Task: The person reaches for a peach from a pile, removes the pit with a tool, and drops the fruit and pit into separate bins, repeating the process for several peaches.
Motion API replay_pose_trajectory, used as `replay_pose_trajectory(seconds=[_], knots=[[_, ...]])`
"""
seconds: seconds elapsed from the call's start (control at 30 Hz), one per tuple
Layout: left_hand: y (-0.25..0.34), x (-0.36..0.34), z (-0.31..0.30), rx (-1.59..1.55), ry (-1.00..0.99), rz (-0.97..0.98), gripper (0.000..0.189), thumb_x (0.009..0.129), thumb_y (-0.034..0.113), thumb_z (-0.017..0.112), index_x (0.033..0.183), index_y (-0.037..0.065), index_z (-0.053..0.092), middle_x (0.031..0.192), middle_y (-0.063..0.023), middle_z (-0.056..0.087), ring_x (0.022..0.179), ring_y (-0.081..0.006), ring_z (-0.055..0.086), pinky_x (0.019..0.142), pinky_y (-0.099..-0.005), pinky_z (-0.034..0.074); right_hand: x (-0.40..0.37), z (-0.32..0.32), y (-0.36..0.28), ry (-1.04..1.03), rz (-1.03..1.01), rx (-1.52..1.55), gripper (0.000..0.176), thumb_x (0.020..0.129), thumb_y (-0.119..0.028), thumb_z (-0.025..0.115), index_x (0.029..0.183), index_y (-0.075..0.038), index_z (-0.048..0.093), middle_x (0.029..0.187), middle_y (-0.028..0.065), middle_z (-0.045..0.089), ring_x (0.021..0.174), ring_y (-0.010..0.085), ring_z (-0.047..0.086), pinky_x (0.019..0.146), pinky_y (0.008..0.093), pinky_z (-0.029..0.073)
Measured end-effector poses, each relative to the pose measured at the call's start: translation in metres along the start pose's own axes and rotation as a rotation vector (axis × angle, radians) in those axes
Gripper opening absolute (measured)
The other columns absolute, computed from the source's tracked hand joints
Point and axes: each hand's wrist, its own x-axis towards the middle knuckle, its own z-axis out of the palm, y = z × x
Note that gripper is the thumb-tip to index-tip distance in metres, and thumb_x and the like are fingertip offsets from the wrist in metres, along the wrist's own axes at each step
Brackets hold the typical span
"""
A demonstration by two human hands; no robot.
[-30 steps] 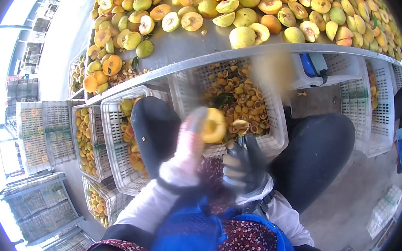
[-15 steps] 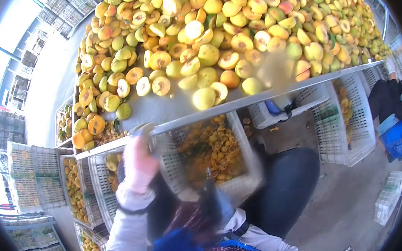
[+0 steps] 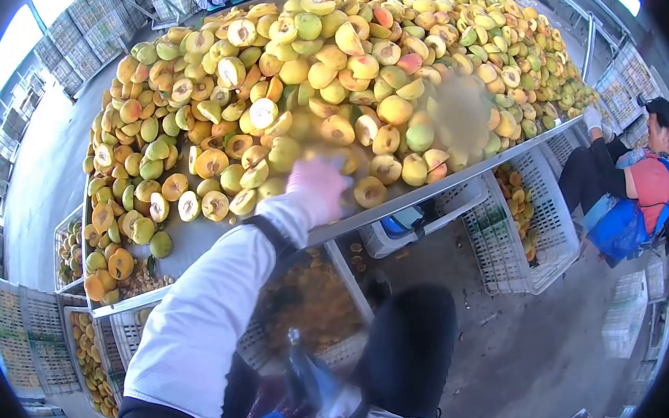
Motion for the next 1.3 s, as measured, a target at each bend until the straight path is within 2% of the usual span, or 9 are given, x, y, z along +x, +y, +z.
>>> replay_pose_trajectory(seconds=[0.27,0.4,0.43,0.53,0.83,0.93,0.97,1.13,1.3], knots=[[-0.074,-0.109,0.065,-0.368,0.255,-0.042,0.032,0.082,0.030,0.066,0.109,0.012,0.064,0.125,-0.0146,0.051,0.105,-0.0346,0.055,0.089,-0.0398,0.048,-0.024,0.005,-0.008,0.102,-0.302,-0.337,0.034,0.090,-0.046,0.058,0.088,-0.012,0.057,0.059,0.0002,0.054,0.043,0.0136,0.051,0.037,0.0266,0.039],[-0.086,-0.149,0.057,-0.659,0.147,-0.371,0.032,0.079,0.028,0.069,0.103,0.009,0.063,0.089,-0.0148,0.063,0.085,-0.0318,0.062,0.074,-0.0389,0.050,-0.032,0.016,-0.010,0.212,-0.438,-0.422,0.035,0.090,-0.046,0.058,0.090,-0.012,0.055,0.057,0.0005,0.049,0.040,0.0137,0.047,0.035,0.0272,0.037],[-0.086,-0.157,0.060,-0.322,0.280,-0.382,0.030,0.078,0.027,0.070,0.100,0.008,0.063,0.078,-0.0128,0.063,0.075,-0.0308,0.062,0.068,-0.0390,0.050,-0.031,0.017,-0.010,0.195,-0.437,-0.388,0.034,0.091,-0.046,0.056,0.091,-0.011,0.055,0.057,0.0010,0.048,0.040,0.0136,0.045,0.035,0.0272,0.036],[-0.044,-0.179,0.029,-0.636,0.570,-0.304,0.035,0.082,0.009,0.066,0.115,0.004,0.059,0.094,-0.0063,0.061,0.086,-0.0160,0.057,0.082,-0.0284,0.047,-0.015,-0.008,-0.006,-0.041,-0.277,-0.111,0.034,0.094,-0.044,0.052,0.092,-0.010,0.054,0.057,0.0019,0.048,0.039,0.0131,0.043,0.035,0.0271,0.037],[0.076,-0.256,0.038,-1.521,0.465,-0.207,0.101,0.052,0.063,0.078,0.126,0.000,0.050,0.113,-0.0065,0.055,0.096,-0.0153,0.051,0.085,-0.0294,0.042,-0.029,0.023,-0.018,-0.118,-0.306,-0.035,0.031,0.093,-0.035,0.056,0.102,-0.006,0.052,0.060,0.0015,0.053,0.041,0.0088,0.046,0.036,0.0223,0.037],[0.098,-0.267,0.056,-1.724,0.634,-0.366,0.095,0.068,0.064,0.070,0.129,-0.003,0.045,0.111,-0.0089,0.054,0.100,-0.0160,0.054,0.087,-0.0284,0.045,-0.030,0.026,-0.021,-0.151,-0.339,-0.079,0.029,0.091,-0.029,0.062,0.104,-0.005,0.053,0.065,0.0009,0.055,0.045,0.0067,0.048,0.039,0.0209,0.038],[0.104,-0.266,0.074,-1.771,0.815,-0.294,0.059,0.088,0.044,0.060,0.124,-0.002,0.049,0.111,-0.0092,0.052,0.099,-0.0165,0.054,0.084,-0.0280,0.045,-0.033,0.033,-0.025,-0.146,-0.344,-0.083,0.028,0.090,-0.028,0.062,0.104,-0.005,0.054,0.068,0.0008,0.056,0.047,0.0063,0.049,0.040,0.0206,0.039],[0.100,-0.275,0.071,-1.927,0.710,-0.555,0.049,0.096,0.044,0.047,0.116,0.001,0.055,0.095,-0.0066,0.063,0.089,-0.0135,0.059,0.080,-0.0275,0.047,-0.012,0.027,-0.003,0.019,-0.440,-0.284,0.016,0.091,-0.012,0.060,0.103,-0.003,0.054,0.084,0.0001,0.057,0.067,0.0041,0.050,0.056,0.0164,0.039],[0.092,-0.277,0.078,-2.107,0.653,-0.737,0.038,0.098,0.039,0.046,0.105,0.003,0.059,0.093,-0.0056,0.064,0.086,-0.0112,0.059,0.076,-0.0245,0.048,-0.025,0.022,0.000,0.238,-0.990,-1.317,0.020,0.092,-0.015,0.053,0.107,-0.001,0.049,0.087,0.0146,0.058,0.070,0.0212,0.057,0.059,0.0316,0.044]])
